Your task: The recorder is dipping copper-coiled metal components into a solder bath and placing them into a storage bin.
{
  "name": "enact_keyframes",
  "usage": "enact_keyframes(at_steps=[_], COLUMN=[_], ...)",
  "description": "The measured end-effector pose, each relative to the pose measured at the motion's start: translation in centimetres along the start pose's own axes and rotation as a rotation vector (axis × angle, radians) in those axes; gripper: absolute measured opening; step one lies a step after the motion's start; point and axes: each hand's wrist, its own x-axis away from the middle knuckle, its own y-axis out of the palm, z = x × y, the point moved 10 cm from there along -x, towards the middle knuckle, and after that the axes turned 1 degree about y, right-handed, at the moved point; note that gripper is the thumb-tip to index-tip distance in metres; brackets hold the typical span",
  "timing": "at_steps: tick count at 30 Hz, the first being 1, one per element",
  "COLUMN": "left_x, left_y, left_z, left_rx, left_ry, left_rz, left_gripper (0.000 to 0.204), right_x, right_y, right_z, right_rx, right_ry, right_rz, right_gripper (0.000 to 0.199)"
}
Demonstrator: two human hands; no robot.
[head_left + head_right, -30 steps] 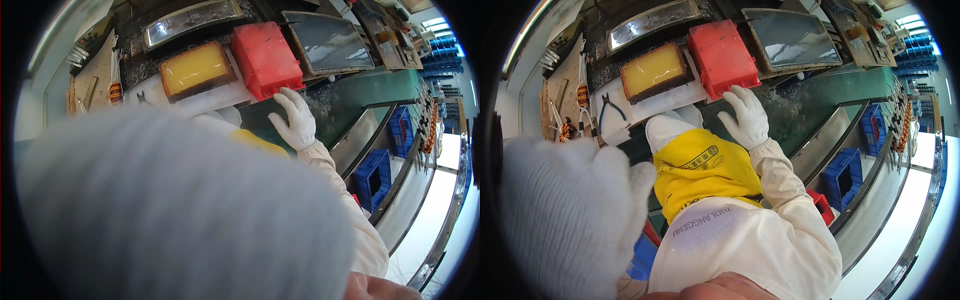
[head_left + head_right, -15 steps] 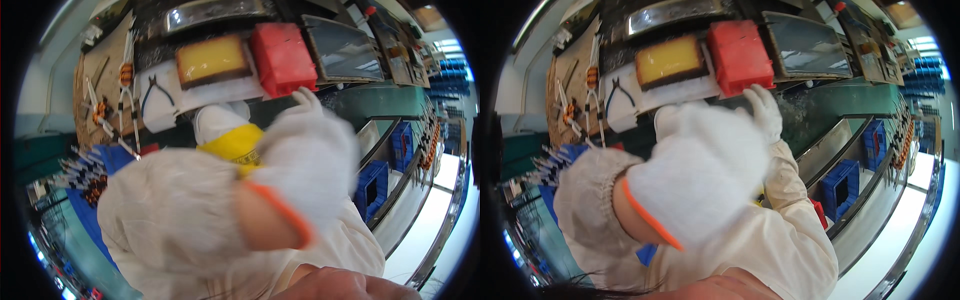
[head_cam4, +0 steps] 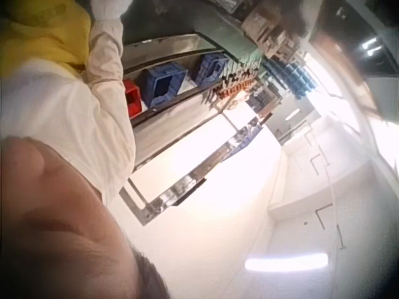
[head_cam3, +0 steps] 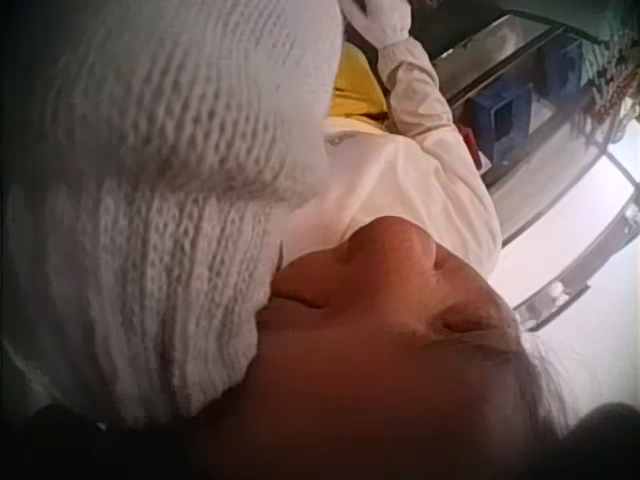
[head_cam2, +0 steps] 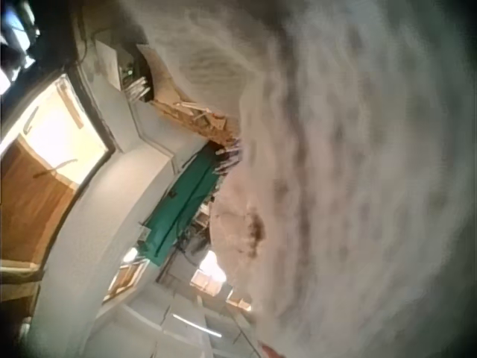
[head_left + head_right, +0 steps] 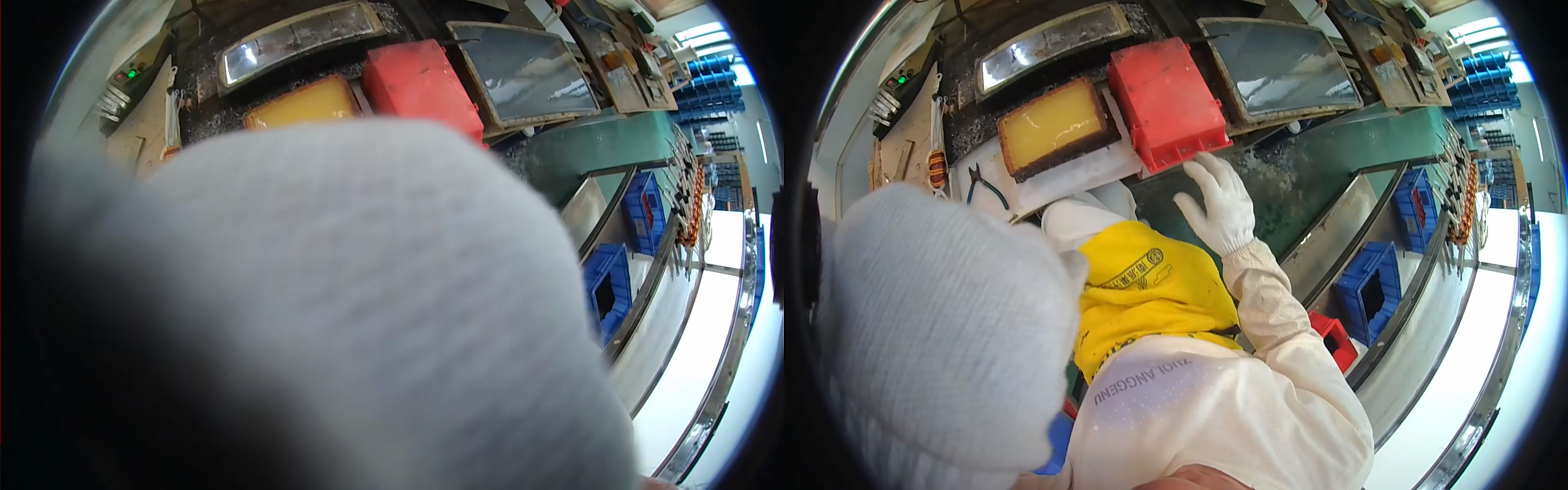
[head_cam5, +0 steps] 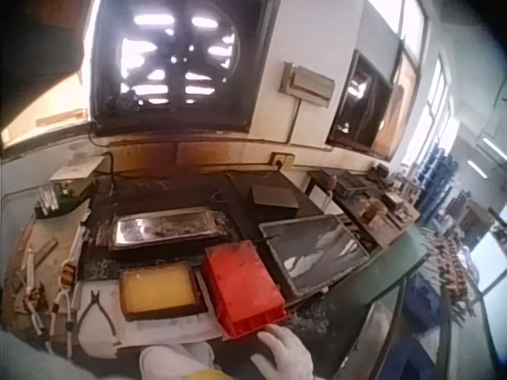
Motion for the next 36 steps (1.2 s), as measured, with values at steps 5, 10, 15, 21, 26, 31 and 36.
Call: enact_keyframes(at_steps=[5, 10, 15, 21, 26, 31, 36], left_x=[0.6, 0.9, 1.3, 1.2, 1.1, 0.6, 0.5], left_y=[-0.7, -0.5, -1.5, -1.4, -1.1, -1.3, -1.8], left_z=[-0.2, -0.6, -1.5, -0.8, -0.4, -0.6, 0.2], left_rx=[0.016, 0.007, -0.017, -0.028, 0.017, 0.006, -0.034], left_ry=[0.011, 0.017, -0.007, 0.031, 0.051, 0.064, 0.083], left_rz=[-0.018, -0.014, 0.025, 0.028, 0.04, 0.042, 0.037], left_gripper=[0.014, 0.015, 0.015, 0.016, 0.017, 0.017, 0.018], right_x=[-1.0, -0.7, -0.7, -0.8, -1.1, -1.1, -0.6], right_y=[0.1, 0.6, 0.5, 0.1, 0.2, 0.1, 0.7], right_z=[-1.1, -1.5, -1.1, -1.7, -2.3, -1.8, -0.9], right_rx=[-0.072, 0.029, 0.011, 0.0, -0.02, -0.033, -0.002], right_ry=[0.043, 0.052, 0.044, 0.007, -0.004, -0.006, 0.066], right_rz=[0.009, -0.1, -0.102, -0.08, -0.057, -0.039, -0.103], right_gripper=[0.05, 0.05, 0.049, 0.049, 0.051, 0.052, 0.051])
